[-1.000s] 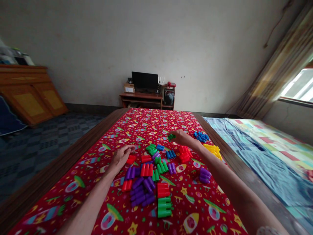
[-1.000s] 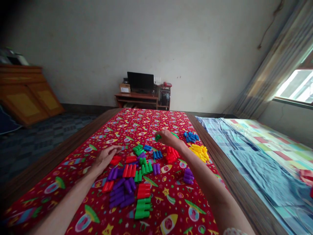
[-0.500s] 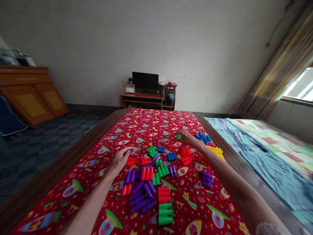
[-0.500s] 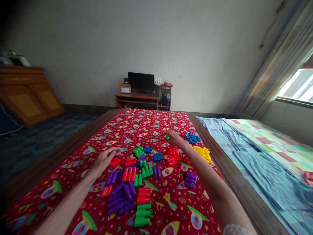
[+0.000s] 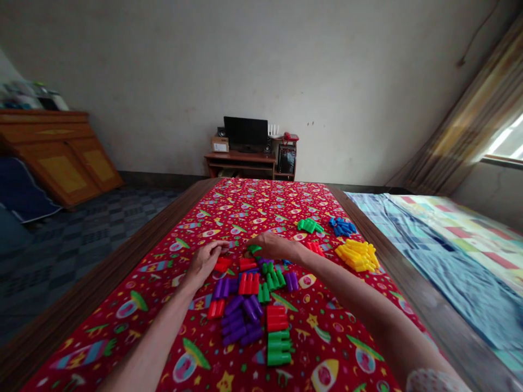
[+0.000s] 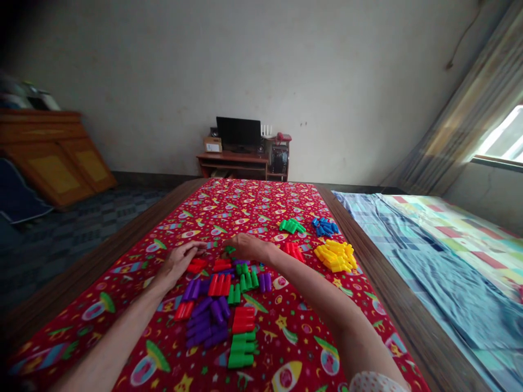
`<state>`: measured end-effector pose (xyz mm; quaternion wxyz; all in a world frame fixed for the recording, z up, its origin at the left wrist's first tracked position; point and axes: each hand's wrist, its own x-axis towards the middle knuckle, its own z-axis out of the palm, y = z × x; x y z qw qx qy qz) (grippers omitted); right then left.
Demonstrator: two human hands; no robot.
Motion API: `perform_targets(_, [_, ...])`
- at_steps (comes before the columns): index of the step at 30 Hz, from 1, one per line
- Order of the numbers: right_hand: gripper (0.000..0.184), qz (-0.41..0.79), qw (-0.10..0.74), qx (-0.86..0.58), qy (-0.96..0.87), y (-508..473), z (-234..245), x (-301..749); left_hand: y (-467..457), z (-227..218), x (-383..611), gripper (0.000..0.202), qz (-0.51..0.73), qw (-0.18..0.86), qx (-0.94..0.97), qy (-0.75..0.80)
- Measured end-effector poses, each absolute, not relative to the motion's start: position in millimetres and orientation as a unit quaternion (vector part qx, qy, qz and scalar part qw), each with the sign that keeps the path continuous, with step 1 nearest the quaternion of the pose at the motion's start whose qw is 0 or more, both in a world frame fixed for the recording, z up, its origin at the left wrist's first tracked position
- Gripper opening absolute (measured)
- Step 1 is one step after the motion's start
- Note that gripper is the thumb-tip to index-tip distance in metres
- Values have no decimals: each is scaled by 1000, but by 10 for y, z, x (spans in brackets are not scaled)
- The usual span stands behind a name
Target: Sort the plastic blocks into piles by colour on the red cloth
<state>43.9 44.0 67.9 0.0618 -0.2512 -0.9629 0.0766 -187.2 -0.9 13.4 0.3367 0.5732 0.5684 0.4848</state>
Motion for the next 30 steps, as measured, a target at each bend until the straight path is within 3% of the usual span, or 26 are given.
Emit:
perform_targets(6, [18, 72, 158, -333, -927, 560, 735, 780, -18, 142, -1874, 47, 474, 338, 573, 577])
perform_targets(12, [20, -43, 283, -441, -850, 869, 768, 1503, -1, 120, -1878, 48, 479, 333, 571, 578])
perform_targets(15, [21, -57, 267, -521, -809, 1008, 843, 1760, 5, 117, -1885, 45, 478, 330, 578, 573])
perform_targets(18, [24, -32, 190, -590, -784, 1086, 882, 1875, 12, 105, -1893, 44, 480, 320, 582, 573])
perform_targets(22, [23, -4, 135, -597, -791, 1076, 822, 1901, 25, 81, -1907, 45, 476, 317, 580, 580])
perform_targets(27, [45, -15, 146, -573, -806, 999, 808, 1911, 29, 95, -1906, 48, 479, 331, 577, 572])
perform_targets(30, [48, -30, 165, -564, -809, 929, 874, 1826, 28, 105, -1895, 48, 486, 334, 573, 570])
